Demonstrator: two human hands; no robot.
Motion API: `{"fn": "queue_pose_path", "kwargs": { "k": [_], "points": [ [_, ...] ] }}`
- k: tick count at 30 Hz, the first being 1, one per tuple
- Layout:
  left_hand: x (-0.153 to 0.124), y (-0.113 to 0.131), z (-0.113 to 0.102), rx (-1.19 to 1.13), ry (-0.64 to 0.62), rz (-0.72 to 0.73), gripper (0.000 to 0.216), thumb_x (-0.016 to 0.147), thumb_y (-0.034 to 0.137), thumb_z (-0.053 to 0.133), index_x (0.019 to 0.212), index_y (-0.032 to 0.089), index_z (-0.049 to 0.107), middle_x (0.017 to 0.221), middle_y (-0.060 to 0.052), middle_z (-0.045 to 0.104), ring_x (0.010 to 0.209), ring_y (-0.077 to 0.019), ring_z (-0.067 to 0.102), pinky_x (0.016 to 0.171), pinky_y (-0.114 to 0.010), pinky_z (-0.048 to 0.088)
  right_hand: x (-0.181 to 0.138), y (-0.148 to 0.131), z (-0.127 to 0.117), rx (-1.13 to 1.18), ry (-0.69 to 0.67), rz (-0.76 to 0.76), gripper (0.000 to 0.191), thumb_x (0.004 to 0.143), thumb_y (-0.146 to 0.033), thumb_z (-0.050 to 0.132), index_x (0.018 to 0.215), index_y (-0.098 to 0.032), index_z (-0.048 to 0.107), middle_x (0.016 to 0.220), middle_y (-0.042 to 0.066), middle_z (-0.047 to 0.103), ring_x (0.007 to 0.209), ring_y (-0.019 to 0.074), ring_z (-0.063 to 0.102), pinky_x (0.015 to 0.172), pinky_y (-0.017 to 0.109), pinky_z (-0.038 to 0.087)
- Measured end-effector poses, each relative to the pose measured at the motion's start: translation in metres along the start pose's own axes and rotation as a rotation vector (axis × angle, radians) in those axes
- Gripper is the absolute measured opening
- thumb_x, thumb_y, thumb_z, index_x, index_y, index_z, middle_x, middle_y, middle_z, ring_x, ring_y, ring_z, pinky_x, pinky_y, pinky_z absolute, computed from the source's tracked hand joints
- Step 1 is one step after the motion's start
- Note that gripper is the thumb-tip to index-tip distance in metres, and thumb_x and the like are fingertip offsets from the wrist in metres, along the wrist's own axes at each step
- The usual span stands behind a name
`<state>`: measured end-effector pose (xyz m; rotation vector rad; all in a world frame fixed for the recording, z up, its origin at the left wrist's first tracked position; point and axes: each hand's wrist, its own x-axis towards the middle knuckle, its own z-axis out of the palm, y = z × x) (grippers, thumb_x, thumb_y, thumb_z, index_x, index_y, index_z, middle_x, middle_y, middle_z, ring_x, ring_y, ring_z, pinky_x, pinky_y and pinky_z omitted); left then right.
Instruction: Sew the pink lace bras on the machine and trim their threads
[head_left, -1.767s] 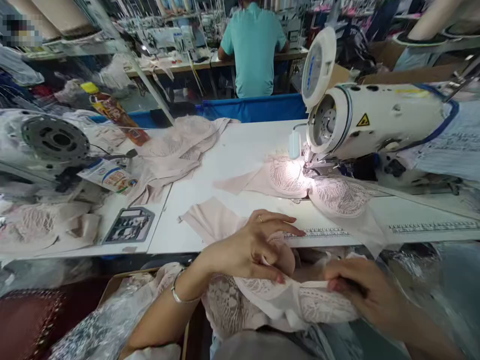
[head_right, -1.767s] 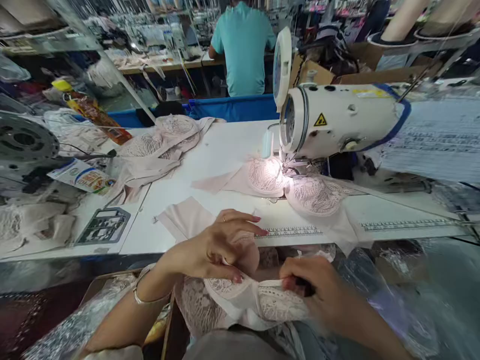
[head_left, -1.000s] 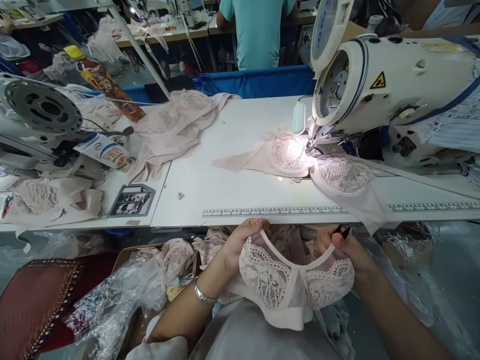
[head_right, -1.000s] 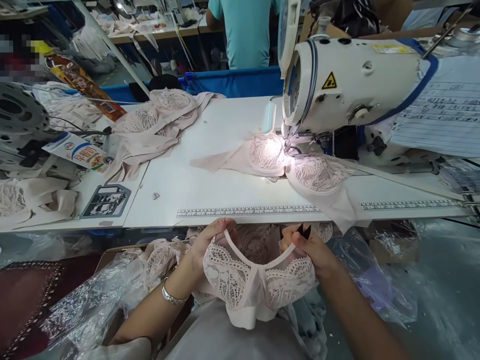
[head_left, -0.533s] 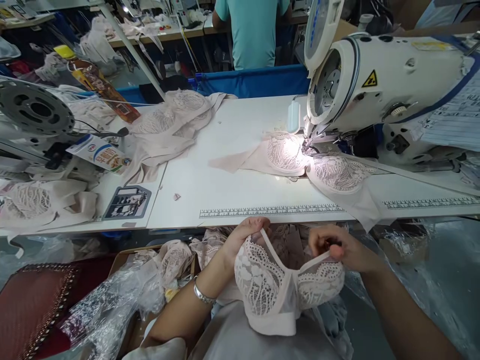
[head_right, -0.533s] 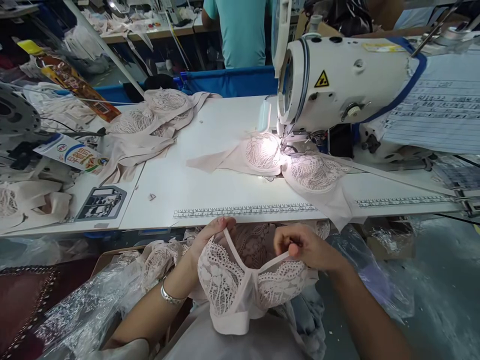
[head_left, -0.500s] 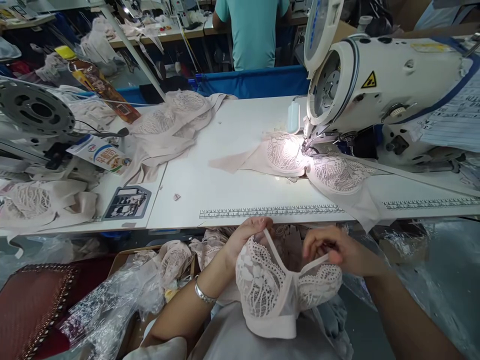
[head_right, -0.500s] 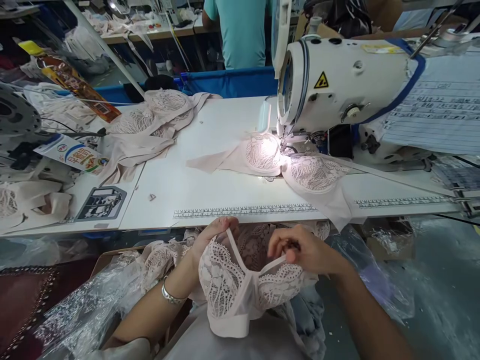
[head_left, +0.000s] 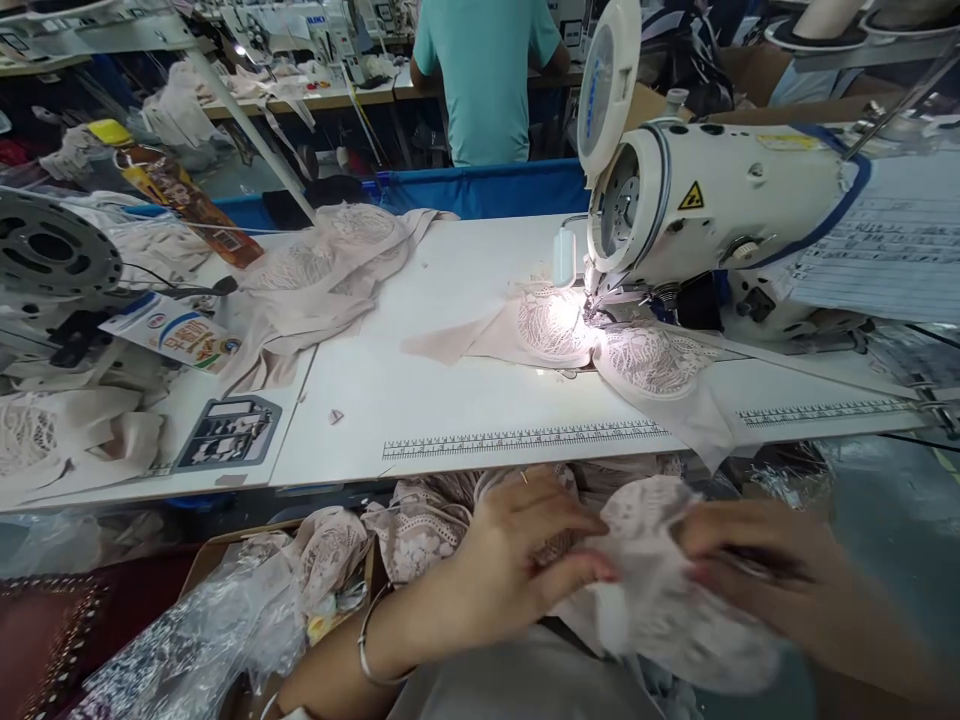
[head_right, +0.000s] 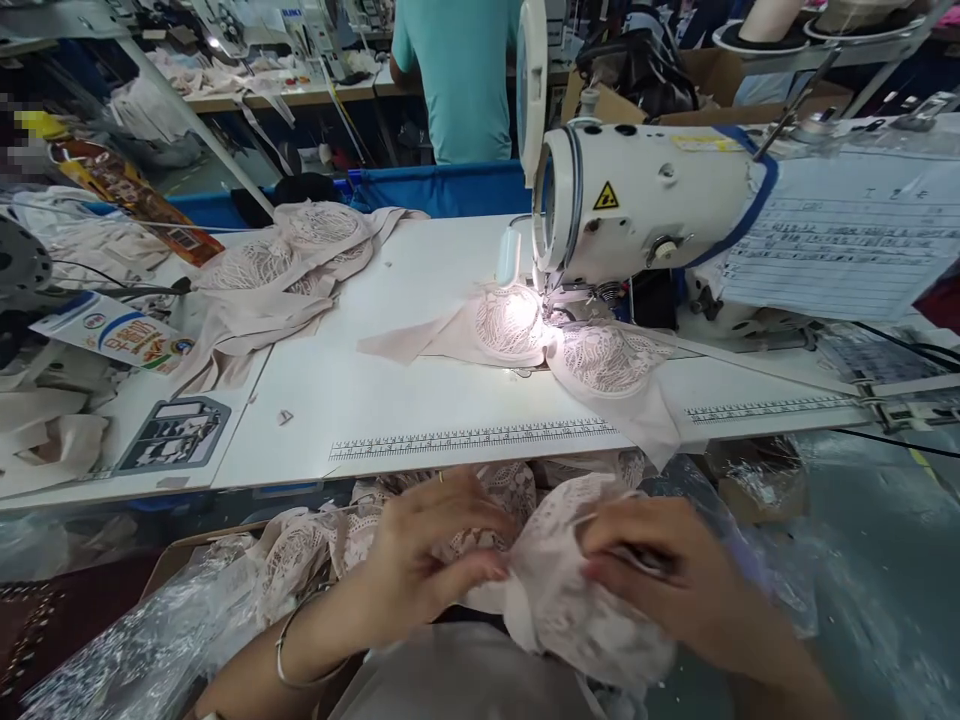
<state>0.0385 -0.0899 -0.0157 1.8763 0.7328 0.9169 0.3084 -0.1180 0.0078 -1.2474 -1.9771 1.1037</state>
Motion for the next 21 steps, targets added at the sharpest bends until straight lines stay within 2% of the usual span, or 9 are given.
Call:
{"fn": "queue_pose_path", "kwargs": {
  "k": [2,4,8,10,12,15,17,18,21],
  "points": [
    [-0.006,-0.009,0.016,0.117,-0.027,0.028,0.026,0.092,0.029,0.068,0.116,0.019,0.072,0.099,-0.013,0.075,0.092,-0.0255,0.067,0.083,-0.036,0.053,0.014,-0.002,0.026,-0.006,0.064,-0.016,0.025,0.095,-0.036,0.061,0.075,-0.024,0.068,0.058,-0.001,0.063,0.048,0.0131,0.056,0.046,0.025,0.040],
    [-0.008,-0.021,0.029,0.193,0.021,0.053,0.028,0.093,0.026,0.066,0.119,0.018,0.070,0.100,-0.014,0.074,0.093,-0.0256,0.067,0.084,-0.036,0.054,0.022,0.001,0.048,-0.037,0.121,-0.042,0.021,0.097,-0.030,0.058,0.080,-0.023,0.070,0.060,0.000,0.065,0.049,0.0128,0.057,0.046,0.025,0.041],
    [-0.006,-0.037,0.036,0.199,0.125,0.023,0.014,0.092,0.023,0.068,0.104,0.018,0.073,0.091,-0.012,0.073,0.087,-0.0235,0.067,0.080,-0.033,0.053,0.021,0.015,0.068,-0.110,0.199,-0.164,0.021,0.097,-0.020,0.051,0.093,-0.022,0.071,0.064,0.001,0.068,0.045,0.0115,0.053,0.044,0.024,0.041],
    [-0.004,-0.037,0.033,0.137,0.178,-0.052,0.006,0.089,0.019,0.070,0.094,0.019,0.074,0.085,-0.010,0.071,0.080,-0.0212,0.066,0.072,-0.029,0.051,0.018,0.023,0.070,-0.218,0.260,-0.235,0.021,0.096,-0.017,0.050,0.097,-0.022,0.071,0.067,0.002,0.067,0.045,0.0112,0.052,0.043,0.024,0.042],
    [-0.003,-0.035,0.028,0.043,0.240,-0.178,0.002,0.085,0.017,0.073,0.086,0.019,0.074,0.080,-0.007,0.069,0.072,-0.0185,0.064,0.062,-0.025,0.047,0.016,0.031,0.069,-0.417,0.373,-0.276,0.023,0.095,-0.013,0.051,0.096,-0.022,0.072,0.077,0.005,0.070,0.054,0.0131,0.058,0.048,0.025,0.046],
    [-0.002,-0.031,0.025,-0.141,0.280,-0.355,0.007,0.077,0.018,0.080,0.076,0.018,0.072,0.077,-0.005,0.067,0.067,-0.0163,0.060,0.056,-0.023,0.041,0.014,0.040,0.068,-0.744,0.519,-0.286,0.032,0.091,-0.003,0.047,0.090,-0.020,0.074,0.109,0.014,0.074,0.076,0.0197,0.067,0.054,0.028,0.049],
    [-0.001,-0.028,0.022,-0.235,0.267,-0.416,0.012,0.073,0.021,0.083,0.072,0.017,0.072,0.075,-0.005,0.066,0.067,-0.0164,0.060,0.056,-0.022,0.041,0.014,0.043,0.067,-0.848,0.511,-0.289,0.037,0.088,0.002,0.044,0.090,-0.019,0.074,0.121,0.014,0.072,0.083,0.0224,0.068,0.051,0.028,0.047],
    [0.000,-0.028,0.021,-0.264,0.263,-0.433,0.013,0.072,0.021,0.084,0.071,0.017,0.072,0.075,-0.005,0.066,0.068,-0.0166,0.060,0.056,-0.022,0.042,0.014,0.043,0.066,-0.840,0.487,-0.298,0.039,0.087,0.004,0.042,0.092,-0.019,0.074,0.120,0.014,0.073,0.084,0.0228,0.068,0.050,0.028,0.047],
    [0.004,-0.029,0.010,-0.317,0.281,-0.438,0.012,0.071,0.020,0.084,0.071,0.016,0.073,0.080,-0.007,0.069,0.076,-0.0185,0.064,0.066,-0.024,0.048,0.013,0.039,0.054,-0.546,0.342,-0.289,0.034,0.093,-0.004,0.043,0.087,-0.020,0.072,0.095,0.011,0.076,0.077,0.0202,0.067,0.053,0.027,0.049]
  ]
}}
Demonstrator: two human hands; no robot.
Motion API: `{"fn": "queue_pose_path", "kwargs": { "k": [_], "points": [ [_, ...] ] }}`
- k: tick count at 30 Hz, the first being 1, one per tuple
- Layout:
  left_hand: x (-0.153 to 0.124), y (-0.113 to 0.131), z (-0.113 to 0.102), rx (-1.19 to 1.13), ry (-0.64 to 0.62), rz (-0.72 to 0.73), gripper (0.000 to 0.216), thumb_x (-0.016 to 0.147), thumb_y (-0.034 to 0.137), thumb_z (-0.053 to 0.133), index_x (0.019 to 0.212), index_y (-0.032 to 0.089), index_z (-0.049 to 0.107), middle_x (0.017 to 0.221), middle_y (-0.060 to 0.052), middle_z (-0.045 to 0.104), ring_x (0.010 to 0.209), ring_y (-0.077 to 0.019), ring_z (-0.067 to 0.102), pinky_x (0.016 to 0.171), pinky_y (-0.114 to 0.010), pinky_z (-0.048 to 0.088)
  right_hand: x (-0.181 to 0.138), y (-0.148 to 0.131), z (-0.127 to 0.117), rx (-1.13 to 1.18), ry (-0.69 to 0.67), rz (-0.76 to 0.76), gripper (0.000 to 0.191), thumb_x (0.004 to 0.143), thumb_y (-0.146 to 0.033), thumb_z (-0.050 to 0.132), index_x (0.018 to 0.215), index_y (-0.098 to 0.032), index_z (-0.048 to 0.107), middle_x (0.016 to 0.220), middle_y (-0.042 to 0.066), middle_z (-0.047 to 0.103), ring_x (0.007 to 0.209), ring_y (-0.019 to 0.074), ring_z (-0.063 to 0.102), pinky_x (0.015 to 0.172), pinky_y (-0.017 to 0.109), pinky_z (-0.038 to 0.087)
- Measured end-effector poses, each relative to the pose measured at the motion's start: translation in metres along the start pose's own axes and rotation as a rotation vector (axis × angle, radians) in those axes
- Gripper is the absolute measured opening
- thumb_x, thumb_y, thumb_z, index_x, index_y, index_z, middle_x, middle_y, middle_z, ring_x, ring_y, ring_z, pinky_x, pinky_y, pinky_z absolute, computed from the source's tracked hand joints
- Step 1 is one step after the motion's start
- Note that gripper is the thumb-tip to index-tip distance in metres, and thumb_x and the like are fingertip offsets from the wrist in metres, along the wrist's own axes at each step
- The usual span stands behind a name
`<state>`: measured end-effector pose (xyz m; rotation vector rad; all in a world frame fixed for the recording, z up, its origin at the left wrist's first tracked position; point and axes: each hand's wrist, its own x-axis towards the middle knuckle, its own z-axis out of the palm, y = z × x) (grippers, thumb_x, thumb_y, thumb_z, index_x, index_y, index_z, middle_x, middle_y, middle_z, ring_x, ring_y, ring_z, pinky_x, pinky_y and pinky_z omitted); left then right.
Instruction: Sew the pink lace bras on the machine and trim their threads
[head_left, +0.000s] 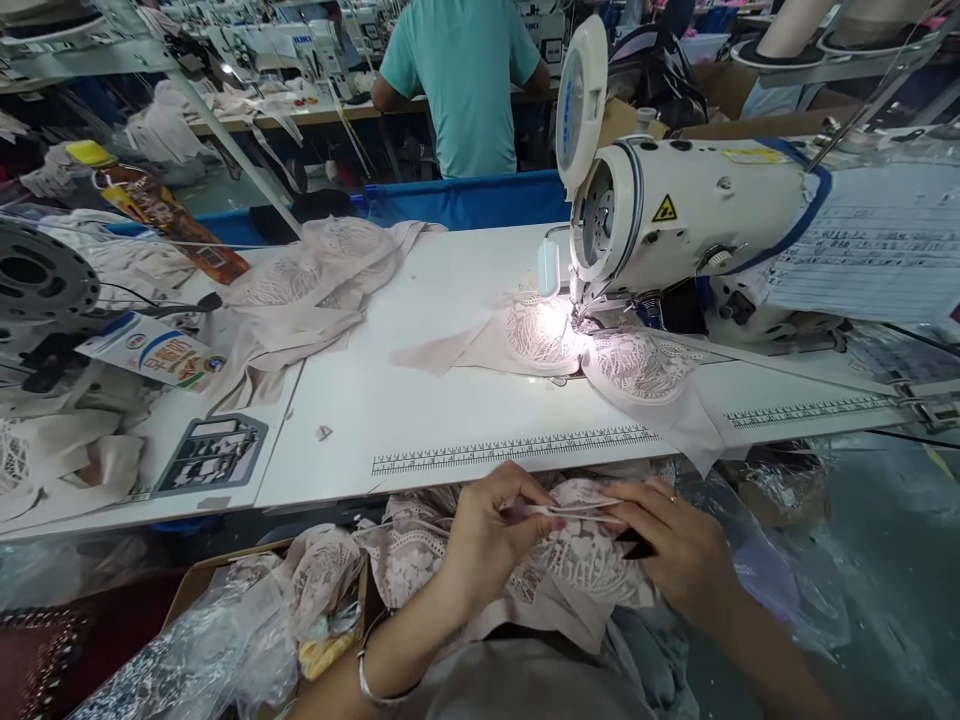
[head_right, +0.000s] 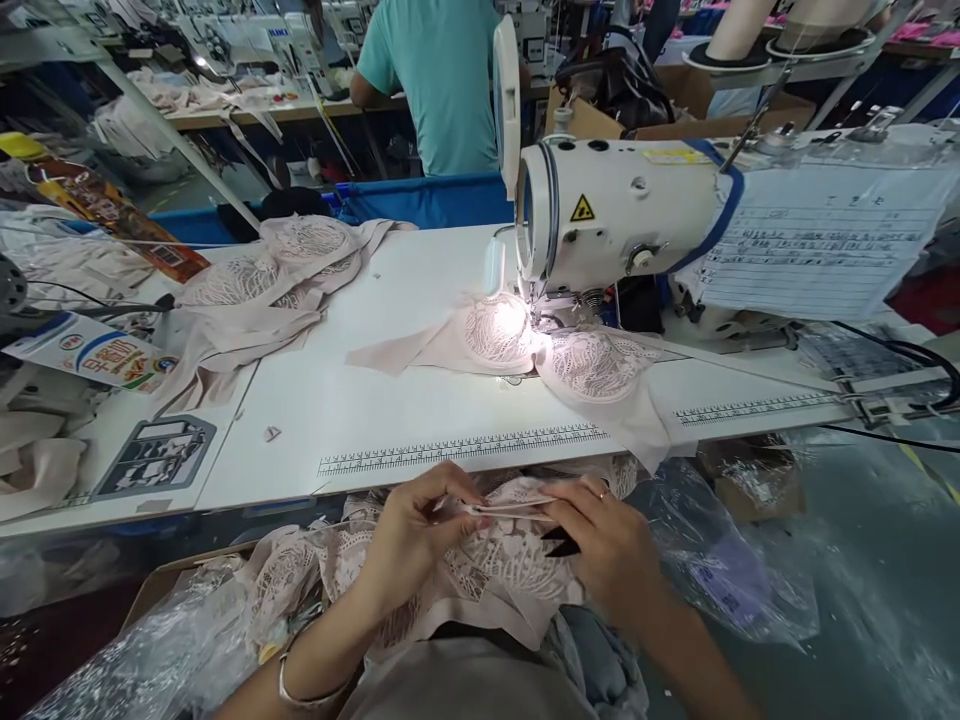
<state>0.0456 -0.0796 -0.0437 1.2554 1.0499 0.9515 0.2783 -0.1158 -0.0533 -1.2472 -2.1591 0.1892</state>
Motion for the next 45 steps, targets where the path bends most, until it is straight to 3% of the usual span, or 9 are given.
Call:
{"fn": "queue_pose_path", "kwargs": {
  "k": [6,13,19,26,34,37,40,43,45],
  "points": [
    [0.007,0.002,-0.022,-0.122,-0.004,-0.091,0.019,0.071,0.026,0.085,0.073,0.016,0.070,0.078,-0.005,0.071,0.074,-0.0171,0.064,0.065,-0.024,0.048,-0.002,0.019,-0.039,0.575,-0.431,0.268,0.040,0.098,-0.044,0.055,0.067,-0.022,0.066,0.076,0.007,0.066,0.056,0.0145,0.055,0.048,0.026,0.046],
    [0.003,-0.002,-0.023,-0.060,0.081,0.032,0.014,0.072,0.024,0.085,0.073,0.017,0.072,0.083,-0.006,0.072,0.082,-0.0188,0.067,0.076,-0.027,0.051,0.002,0.021,-0.043,0.357,-0.127,0.235,0.022,0.094,-0.038,0.063,0.079,-0.026,0.074,0.081,0.008,0.073,0.065,0.0200,0.067,0.053,0.029,0.052],
    [-0.003,-0.003,-0.019,0.061,0.175,0.108,0.012,0.077,0.026,0.082,0.075,0.019,0.073,0.081,-0.006,0.071,0.080,-0.0198,0.066,0.071,-0.027,0.051,0.005,0.008,-0.032,0.177,0.098,0.245,0.028,0.093,-0.031,0.063,0.067,-0.025,0.055,0.074,0.005,0.071,0.056,0.0164,0.062,0.049,0.028,0.047],
    [-0.001,-0.008,-0.021,0.042,0.201,0.099,0.014,0.076,0.029,0.084,0.073,0.020,0.074,0.077,-0.005,0.070,0.075,-0.0194,0.063,0.070,-0.027,0.050,0.008,0.009,-0.029,0.086,0.101,0.327,0.013,0.094,-0.039,0.063,0.095,-0.027,0.067,0.062,-0.001,0.061,0.045,0.0126,0.050,0.041,0.026,0.038],
    [0.002,-0.012,-0.017,-0.149,0.139,0.024,0.014,0.072,0.025,0.087,0.074,0.019,0.075,0.080,-0.005,0.071,0.081,-0.0192,0.065,0.075,-0.028,0.050,0.015,0.017,-0.050,0.395,-0.042,0.398,0.021,0.091,-0.038,0.067,0.074,-0.025,0.068,0.069,0.003,0.063,0.050,0.0133,0.048,0.044,0.028,0.036],
    [0.003,-0.008,-0.019,-0.200,0.036,0.007,0.017,0.074,0.027,0.086,0.073,0.018,0.071,0.080,-0.004,0.069,0.081,-0.0186,0.065,0.075,-0.028,0.051,0.017,0.028,-0.067,0.559,-0.107,0.430,0.023,0.088,-0.041,0.070,0.070,-0.025,0.068,0.064,0.002,0.058,0.052,0.0147,0.046,0.047,0.030,0.035],
    [0.007,0.007,-0.022,-0.112,-0.251,0.014,0.019,0.079,0.030,0.082,0.084,0.018,0.069,0.090,-0.006,0.068,0.085,-0.0191,0.064,0.078,-0.029,0.051,0.025,0.026,-0.080,0.694,-0.202,0.409,0.027,0.087,-0.042,0.071,0.067,-0.024,0.067,0.059,0.002,0.053,0.053,0.0149,0.043,0.048,0.031,0.034],
    [0.013,0.021,-0.013,0.107,-0.530,0.185,0.052,0.073,0.029,0.088,0.118,0.020,0.064,0.118,-0.012,0.063,0.109,-0.0250,0.059,0.095,-0.034,0.047,0.039,0.006,-0.078,0.636,-0.323,0.392,0.024,0.087,-0.040,0.070,0.070,-0.023,0.067,0.062,0.001,0.054,0.053,0.0135,0.044,0.048,0.029,0.035],
    [0.016,0.023,0.001,0.165,-0.560,0.324,0.044,0.078,0.026,0.084,0.117,0.020,0.064,0.116,-0.012,0.064,0.109,-0.0246,0.058,0.094,-0.033,0.047,0.048,-0.009,-0.070,0.541,-0.382,0.394,0.022,0.089,-0.036,0.066,0.072,-0.023,0.067,0.069,0.002,0.058,0.056,0.0129,0.047,0.049,0.026,0.037]
  ]
}}
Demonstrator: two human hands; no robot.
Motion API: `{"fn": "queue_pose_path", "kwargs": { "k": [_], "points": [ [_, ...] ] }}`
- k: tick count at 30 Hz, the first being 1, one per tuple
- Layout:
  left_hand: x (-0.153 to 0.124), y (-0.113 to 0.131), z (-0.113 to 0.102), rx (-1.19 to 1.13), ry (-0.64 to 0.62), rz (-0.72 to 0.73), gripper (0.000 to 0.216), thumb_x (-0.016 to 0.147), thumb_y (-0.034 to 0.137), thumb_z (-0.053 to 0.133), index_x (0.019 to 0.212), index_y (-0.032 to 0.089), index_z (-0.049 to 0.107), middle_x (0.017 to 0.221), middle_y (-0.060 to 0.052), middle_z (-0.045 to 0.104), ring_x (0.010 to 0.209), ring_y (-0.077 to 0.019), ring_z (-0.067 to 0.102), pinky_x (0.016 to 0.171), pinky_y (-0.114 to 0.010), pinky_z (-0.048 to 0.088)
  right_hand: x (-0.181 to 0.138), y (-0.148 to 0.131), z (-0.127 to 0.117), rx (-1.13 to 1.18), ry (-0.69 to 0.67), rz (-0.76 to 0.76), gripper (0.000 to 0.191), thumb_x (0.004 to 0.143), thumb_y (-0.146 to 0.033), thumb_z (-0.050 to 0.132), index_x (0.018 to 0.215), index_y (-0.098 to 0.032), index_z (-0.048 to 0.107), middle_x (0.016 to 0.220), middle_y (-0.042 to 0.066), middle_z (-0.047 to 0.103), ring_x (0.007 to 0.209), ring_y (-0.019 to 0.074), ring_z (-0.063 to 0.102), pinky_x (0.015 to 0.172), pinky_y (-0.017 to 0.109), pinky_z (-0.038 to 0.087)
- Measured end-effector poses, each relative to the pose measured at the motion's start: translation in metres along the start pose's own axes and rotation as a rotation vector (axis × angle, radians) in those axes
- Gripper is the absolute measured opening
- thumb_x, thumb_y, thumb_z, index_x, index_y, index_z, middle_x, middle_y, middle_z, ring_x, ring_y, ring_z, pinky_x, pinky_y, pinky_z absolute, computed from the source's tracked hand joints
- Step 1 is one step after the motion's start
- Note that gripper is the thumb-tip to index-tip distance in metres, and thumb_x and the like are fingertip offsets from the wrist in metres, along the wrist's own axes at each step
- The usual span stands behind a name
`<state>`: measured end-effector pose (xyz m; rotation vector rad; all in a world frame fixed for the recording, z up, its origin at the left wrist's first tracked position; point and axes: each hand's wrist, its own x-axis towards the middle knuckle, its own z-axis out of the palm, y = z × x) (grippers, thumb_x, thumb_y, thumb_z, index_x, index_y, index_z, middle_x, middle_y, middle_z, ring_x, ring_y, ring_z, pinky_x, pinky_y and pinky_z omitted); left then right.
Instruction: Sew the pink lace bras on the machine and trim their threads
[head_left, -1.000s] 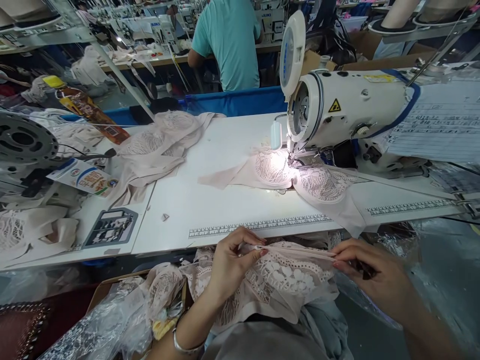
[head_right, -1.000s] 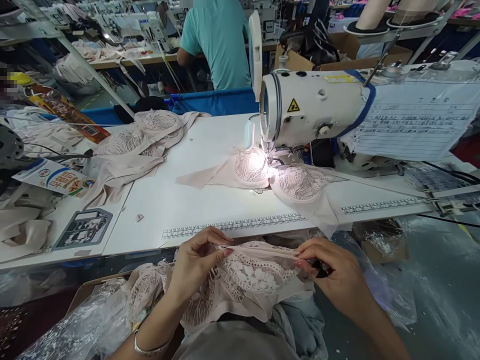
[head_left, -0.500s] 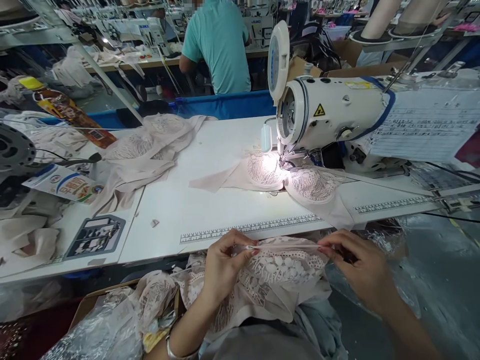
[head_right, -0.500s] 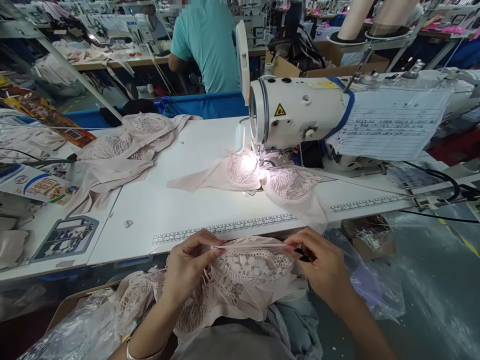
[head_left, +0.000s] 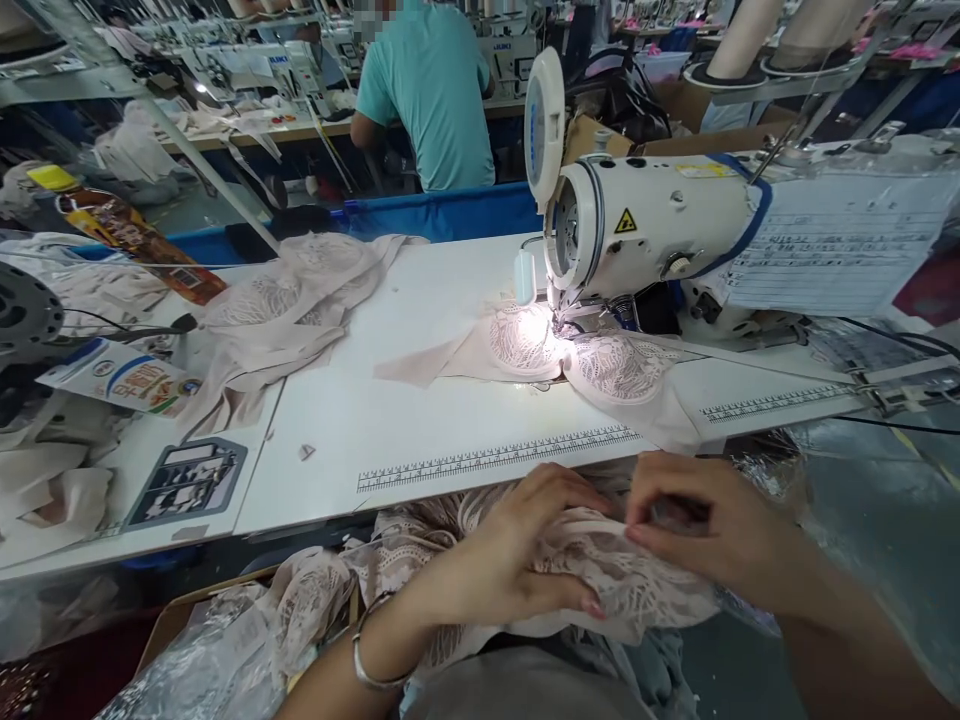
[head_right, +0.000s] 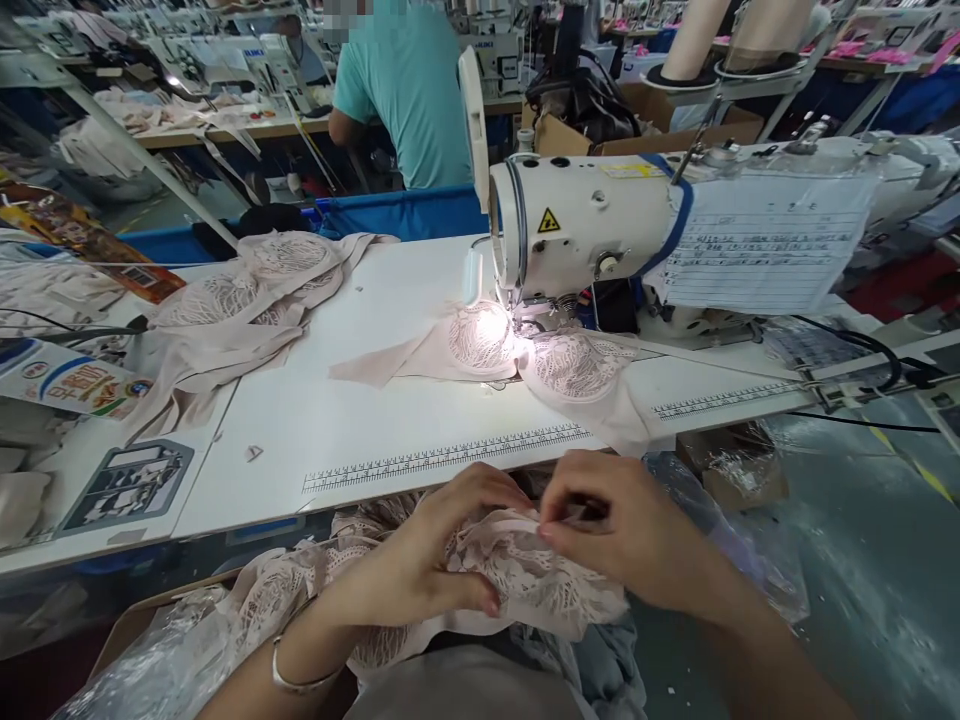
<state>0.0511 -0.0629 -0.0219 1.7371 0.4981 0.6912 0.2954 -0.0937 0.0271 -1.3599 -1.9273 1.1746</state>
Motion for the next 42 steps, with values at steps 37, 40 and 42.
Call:
{"fn": "queue_pose_path", "kwargs": {
  "k": [37,40,42],
  "points": [
    [0.027,-0.001,0.026,-0.496,0.215,-0.270,0.029,0.088,0.035,0.071,0.071,0.014,0.059,0.086,-0.006,0.068,0.060,-0.0078,0.044,0.053,-0.020,0.034,-0.015,0.020,-0.006,0.184,0.248,0.121,0.031,0.092,-0.046,0.065,0.073,-0.021,0.060,0.088,0.004,0.066,0.057,0.0113,0.053,0.054,0.027,0.044],
    [0.029,0.000,0.026,-0.524,0.215,-0.286,0.032,0.086,0.038,0.072,0.071,0.014,0.057,0.086,-0.006,0.066,0.062,-0.0087,0.045,0.055,-0.020,0.037,-0.014,0.018,-0.004,0.171,0.293,0.094,0.034,0.091,-0.046,0.065,0.069,-0.021,0.054,0.084,0.004,0.064,0.057,0.0117,0.050,0.052,0.026,0.042],
    [0.030,0.001,0.026,-0.532,0.215,-0.292,0.034,0.086,0.039,0.073,0.071,0.014,0.057,0.085,-0.006,0.065,0.063,-0.0085,0.045,0.055,-0.020,0.036,-0.014,0.017,-0.004,0.171,0.297,0.084,0.036,0.091,-0.045,0.065,0.068,-0.021,0.052,0.083,0.004,0.064,0.057,0.0117,0.049,0.051,0.026,0.041]
  ]
}}
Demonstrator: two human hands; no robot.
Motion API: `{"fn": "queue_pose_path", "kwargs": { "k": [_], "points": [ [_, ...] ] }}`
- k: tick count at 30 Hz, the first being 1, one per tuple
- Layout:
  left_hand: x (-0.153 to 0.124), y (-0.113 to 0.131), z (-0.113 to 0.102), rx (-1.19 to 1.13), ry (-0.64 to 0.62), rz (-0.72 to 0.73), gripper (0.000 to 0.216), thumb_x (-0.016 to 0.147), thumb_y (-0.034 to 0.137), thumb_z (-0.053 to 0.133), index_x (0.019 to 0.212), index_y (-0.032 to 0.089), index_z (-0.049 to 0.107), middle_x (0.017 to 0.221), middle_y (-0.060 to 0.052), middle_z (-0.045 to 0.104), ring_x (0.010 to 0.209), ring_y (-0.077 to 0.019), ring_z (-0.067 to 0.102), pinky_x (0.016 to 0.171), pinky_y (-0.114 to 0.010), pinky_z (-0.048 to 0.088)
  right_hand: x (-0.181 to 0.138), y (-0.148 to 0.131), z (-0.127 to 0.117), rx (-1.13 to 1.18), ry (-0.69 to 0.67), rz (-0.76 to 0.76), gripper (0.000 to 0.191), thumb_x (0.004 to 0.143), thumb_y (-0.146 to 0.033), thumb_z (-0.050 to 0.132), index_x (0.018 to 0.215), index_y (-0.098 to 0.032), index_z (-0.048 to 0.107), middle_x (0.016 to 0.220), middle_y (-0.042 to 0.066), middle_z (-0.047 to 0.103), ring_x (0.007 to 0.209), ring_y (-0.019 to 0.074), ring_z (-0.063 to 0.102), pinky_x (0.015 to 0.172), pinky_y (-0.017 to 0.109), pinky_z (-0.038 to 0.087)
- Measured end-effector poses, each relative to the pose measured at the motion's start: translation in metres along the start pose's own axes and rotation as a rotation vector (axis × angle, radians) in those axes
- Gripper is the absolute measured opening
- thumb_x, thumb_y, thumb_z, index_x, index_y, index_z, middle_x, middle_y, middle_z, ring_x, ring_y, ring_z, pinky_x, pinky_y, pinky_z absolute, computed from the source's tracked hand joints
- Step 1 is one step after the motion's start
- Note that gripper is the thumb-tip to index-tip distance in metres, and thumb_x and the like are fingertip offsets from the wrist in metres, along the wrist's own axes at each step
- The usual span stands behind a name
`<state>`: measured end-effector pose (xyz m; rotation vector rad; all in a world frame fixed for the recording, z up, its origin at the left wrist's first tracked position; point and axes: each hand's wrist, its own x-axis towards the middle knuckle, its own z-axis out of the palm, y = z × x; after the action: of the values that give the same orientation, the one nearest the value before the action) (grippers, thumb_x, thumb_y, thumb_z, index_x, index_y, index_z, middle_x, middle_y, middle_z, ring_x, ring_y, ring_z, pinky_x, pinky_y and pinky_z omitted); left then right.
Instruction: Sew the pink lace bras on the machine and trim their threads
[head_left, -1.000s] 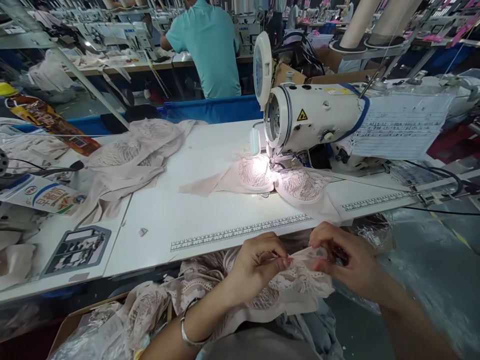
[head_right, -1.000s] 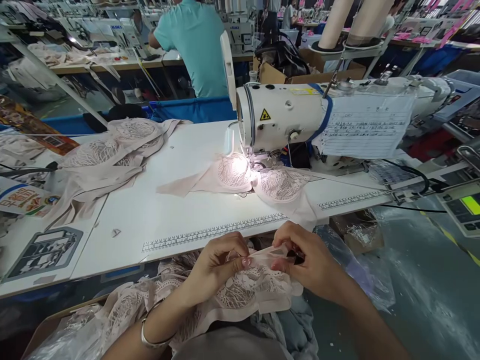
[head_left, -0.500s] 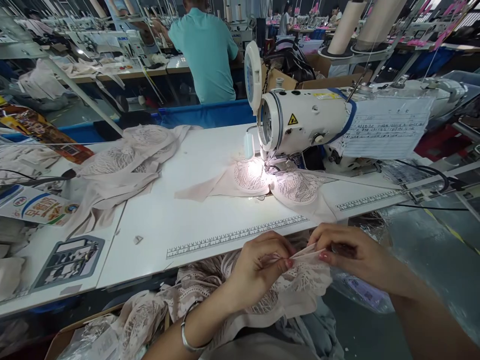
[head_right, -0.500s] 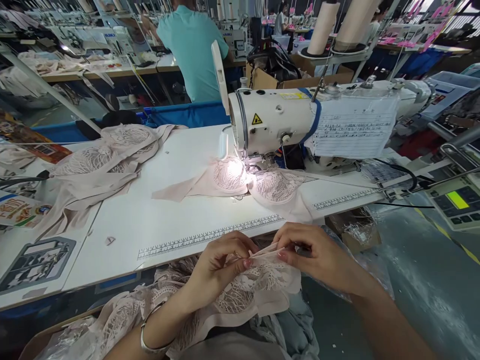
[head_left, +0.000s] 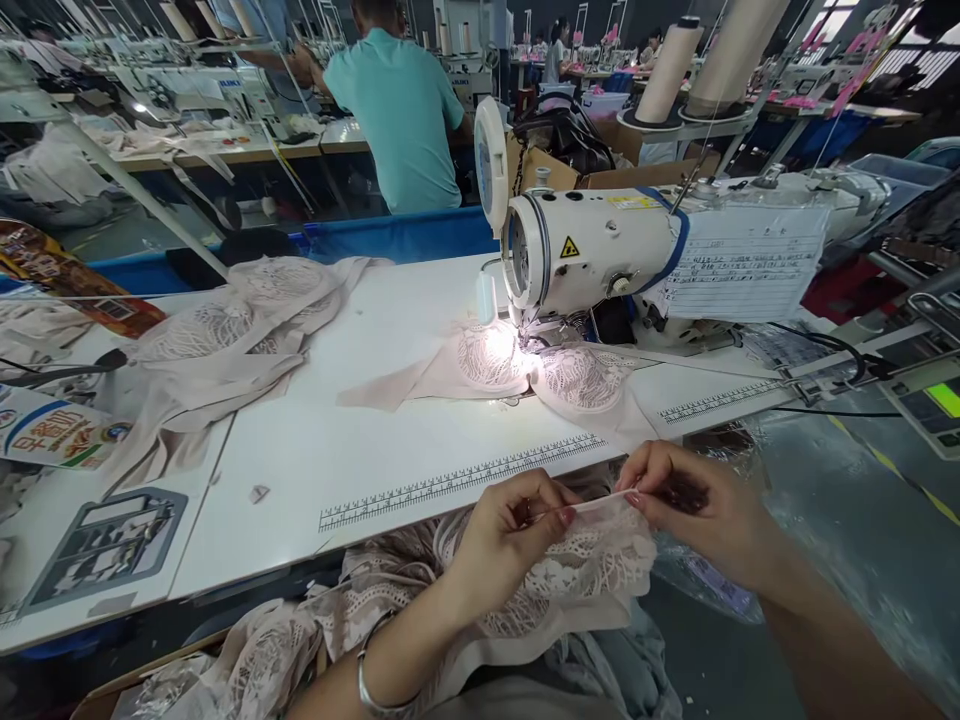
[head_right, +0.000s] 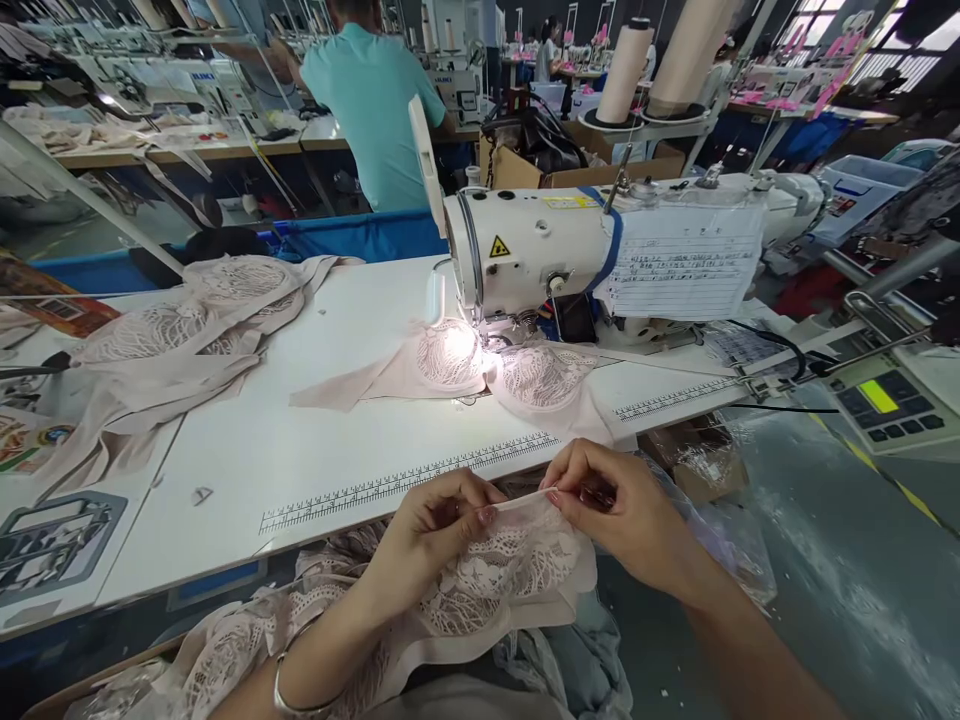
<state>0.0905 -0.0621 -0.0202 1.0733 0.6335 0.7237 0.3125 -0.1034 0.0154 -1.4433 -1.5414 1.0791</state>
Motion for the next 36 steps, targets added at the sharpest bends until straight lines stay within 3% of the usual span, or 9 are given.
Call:
{"fn": "queue_pose_path", "kwargs": {
  "k": [9,16,23,26,28,31,33,36],
  "points": [
    [0.001,0.003,0.000,0.018,-0.008,0.005,0.036,0.084,0.042,0.074,0.070,0.014,0.055,0.089,-0.008,0.069,0.067,-0.0103,0.052,0.060,-0.021,0.042,-0.001,0.003,-0.007,-0.051,-0.075,0.126,0.034,0.090,-0.046,0.066,0.071,-0.020,0.054,0.094,0.006,0.066,0.069,0.0144,0.056,0.058,0.027,0.045],
    [0.001,-0.001,0.000,0.044,0.009,0.023,0.034,0.086,0.039,0.073,0.071,0.014,0.055,0.092,-0.009,0.068,0.073,-0.0119,0.056,0.064,-0.021,0.044,0.000,0.001,-0.003,-0.086,-0.002,0.053,0.034,0.091,-0.044,0.064,0.069,-0.021,0.052,0.083,0.004,0.063,0.060,0.0121,0.049,0.052,0.026,0.042],
    [0.004,0.001,0.000,0.079,-0.014,0.031,0.029,0.088,0.032,0.068,0.072,0.015,0.052,0.087,-0.006,0.065,0.065,-0.0088,0.050,0.057,-0.019,0.040,-0.001,-0.006,-0.003,-0.094,0.030,0.011,0.028,0.093,-0.044,0.061,0.076,-0.023,0.052,0.081,0.002,0.061,0.058,0.0120,0.047,0.051,0.025,0.041],
    [0.005,0.009,0.005,0.231,-0.041,0.061,0.015,0.086,0.027,0.070,0.087,0.018,0.059,0.098,-0.007,0.069,0.076,-0.0143,0.060,0.063,-0.022,0.047,-0.003,-0.012,0.001,-0.094,0.013,0.020,0.022,0.093,-0.042,0.061,0.083,-0.025,0.052,0.077,0.000,0.058,0.057,0.0124,0.047,0.052,0.025,0.041],
    [0.007,0.012,0.011,0.430,-0.038,0.140,0.021,0.081,0.026,0.076,0.100,0.020,0.066,0.102,-0.006,0.072,0.089,-0.0197,0.063,0.073,-0.027,0.050,-0.004,-0.015,0.005,-0.106,0.001,0.023,0.020,0.093,-0.041,0.061,0.084,-0.025,0.052,0.072,-0.001,0.055,0.056,0.0121,0.045,0.050,0.025,0.039],
    [0.010,0.011,0.017,0.587,0.024,0.207,0.009,0.085,0.028,0.073,0.090,0.021,0.076,0.082,-0.004,0.074,0.081,-0.0194,0.063,0.076,-0.028,0.048,-0.003,-0.020,0.010,-0.143,0.001,0.004,0.018,0.092,-0.039,0.061,0.084,-0.025,0.055,0.066,-0.004,0.048,0.054,0.0118,0.044,0.048,0.024,0.038],
    [0.013,0.009,0.019,0.533,0.060,0.140,0.019,0.089,0.031,0.067,0.078,0.018,0.075,0.067,-0.002,0.069,0.064,-0.0146,0.057,0.063,-0.025,0.045,-0.002,-0.021,0.011,-0.198,0.054,-0.027,0.017,0.091,-0.040,0.064,0.085,-0.025,0.058,0.064,-0.004,0.047,0.051,0.0114,0.044,0.046,0.024,0.037],
    [0.016,0.007,0.018,0.388,0.074,0.010,0.027,0.086,0.039,0.068,0.074,0.015,0.073,0.058,0.000,0.058,0.052,-0.0106,0.046,0.049,-0.022,0.037,-0.002,-0.014,0.006,-0.252,0.228,-0.100,0.028,0.096,-0.047,0.056,0.082,-0.024,0.063,0.071,0.002,0.057,0.052,0.0122,0.048,0.046,0.026,0.039]
  ]
}}
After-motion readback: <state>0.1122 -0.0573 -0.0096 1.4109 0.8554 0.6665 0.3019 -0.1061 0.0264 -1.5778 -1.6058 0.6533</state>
